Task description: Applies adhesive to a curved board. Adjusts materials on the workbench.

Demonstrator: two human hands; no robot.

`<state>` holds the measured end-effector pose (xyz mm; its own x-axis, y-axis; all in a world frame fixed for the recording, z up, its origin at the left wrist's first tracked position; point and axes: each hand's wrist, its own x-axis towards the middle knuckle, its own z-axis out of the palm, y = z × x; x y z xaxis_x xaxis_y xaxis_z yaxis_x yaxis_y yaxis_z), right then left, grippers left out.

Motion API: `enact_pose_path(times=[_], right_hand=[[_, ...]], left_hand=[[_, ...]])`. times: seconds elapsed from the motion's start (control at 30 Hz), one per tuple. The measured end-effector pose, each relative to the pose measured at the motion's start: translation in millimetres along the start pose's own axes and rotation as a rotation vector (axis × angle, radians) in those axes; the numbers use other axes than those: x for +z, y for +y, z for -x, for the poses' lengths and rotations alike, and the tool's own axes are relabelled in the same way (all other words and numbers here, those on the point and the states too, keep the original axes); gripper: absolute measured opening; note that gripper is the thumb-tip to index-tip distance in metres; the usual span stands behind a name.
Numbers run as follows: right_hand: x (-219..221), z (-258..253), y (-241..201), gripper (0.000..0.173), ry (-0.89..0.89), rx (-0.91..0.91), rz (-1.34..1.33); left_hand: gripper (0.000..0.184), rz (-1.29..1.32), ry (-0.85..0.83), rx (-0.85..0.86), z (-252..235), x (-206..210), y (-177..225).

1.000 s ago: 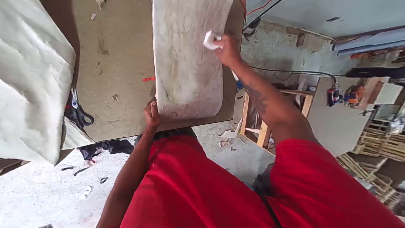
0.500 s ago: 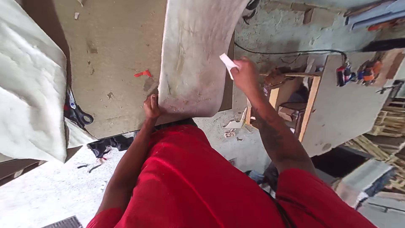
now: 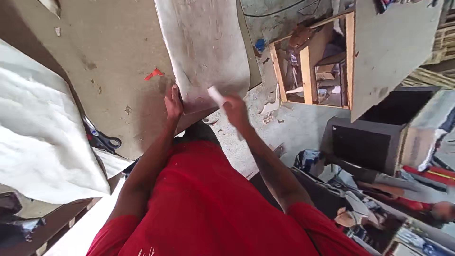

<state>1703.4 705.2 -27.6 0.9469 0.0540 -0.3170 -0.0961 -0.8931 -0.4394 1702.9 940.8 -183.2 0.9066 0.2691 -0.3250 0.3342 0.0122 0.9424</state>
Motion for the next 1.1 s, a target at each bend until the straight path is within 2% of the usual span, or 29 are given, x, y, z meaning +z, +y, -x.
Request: enact_pose_path(times=[0.07,0.13,0.2,0.27,0.3,0.37,0.43,0.5,0.6,0.67,0.73,0.8,0.83,0.9,0.93,1.03,1.1], right_hand=[[-28.1,-3.7,34.1,0.032,0.244,0.051,0.021],[-32.5,-25.2,65.2,0.041,0.406,0.147,0.103],[-2.4,-44.8,74.0,0.04,0.473,0.215,0.076],[59.3,-36.6,42.2,0.04,0.52,0.192,-0.012],[88.1,-18.6,20.1,0.039,0.513,0.168,-0.085],[132.2,28.0,-18.2,0.033,0.38,0.136,-0.206],[155.7,68.6,-32.8,0.031,0.227,0.148,-0.287],[138.2,83.1,-15.2,0.033,0.244,0.157,-0.349],[81.0,86.2,48.1,0.033,0.514,0.231,-0.293],[57.1,48.4,99.8,0.037,0.773,0.318,-0.215],[70.0,-2.3,118.7,0.037,0.866,0.382,-0.23],[107.6,-13.4,76.0,0.038,0.816,0.4,-0.279],[117.0,-4.0,46.0,0.04,0.717,0.383,-0.306],[148.4,40.8,-8.6,0.04,0.49,0.307,-0.382],[160.9,60.5,-21.9,0.037,0.409,0.264,-0.4],[140.9,85.1,-18.7,0.035,0.266,0.162,-0.452],[95.2,81.3,7.4,0.03,0.361,0.154,-0.435]], left_hand=[[0.062,0.266,-0.076,-0.114,-18.8,1.0,7.0],[0.068,0.412,-0.116,-0.18,-38.0,9.5,21.1],[0.068,0.463,-0.108,-0.176,-49.1,25.0,31.8],[0.066,0.436,-0.036,-0.147,-50.2,28.1,29.2],[0.066,0.415,-0.009,-0.144,-49.9,28.2,29.5],[0.066,0.383,0.008,-0.156,-48.6,31.5,33.2],[0.067,0.308,0.028,-0.186,-42.7,29.3,32.3],[0.067,0.256,0.037,-0.164,-50.3,32.4,30.6],[0.068,0.239,0.058,-0.143,-44.4,33.9,26.1],[0.067,0.249,0.061,-0.143,-37.7,42.0,25.6],[0.065,0.282,0.06,-0.12,-34.4,47.3,25.6],[0.062,0.25,0.103,-0.111,-35.1,44.9,22.3],[0.061,0.247,0.135,-0.096,-40.1,47.7,22.8],[0.059,0.241,0.142,-0.092,-39.0,41.3,17.4],[0.059,0.238,0.142,-0.105,-35.0,39.5,15.0],[0.061,0.236,0.123,-0.123,-33.4,43.1,21.4],[0.063,0.228,0.119,-0.13,-33.1,43.4,21.2]])
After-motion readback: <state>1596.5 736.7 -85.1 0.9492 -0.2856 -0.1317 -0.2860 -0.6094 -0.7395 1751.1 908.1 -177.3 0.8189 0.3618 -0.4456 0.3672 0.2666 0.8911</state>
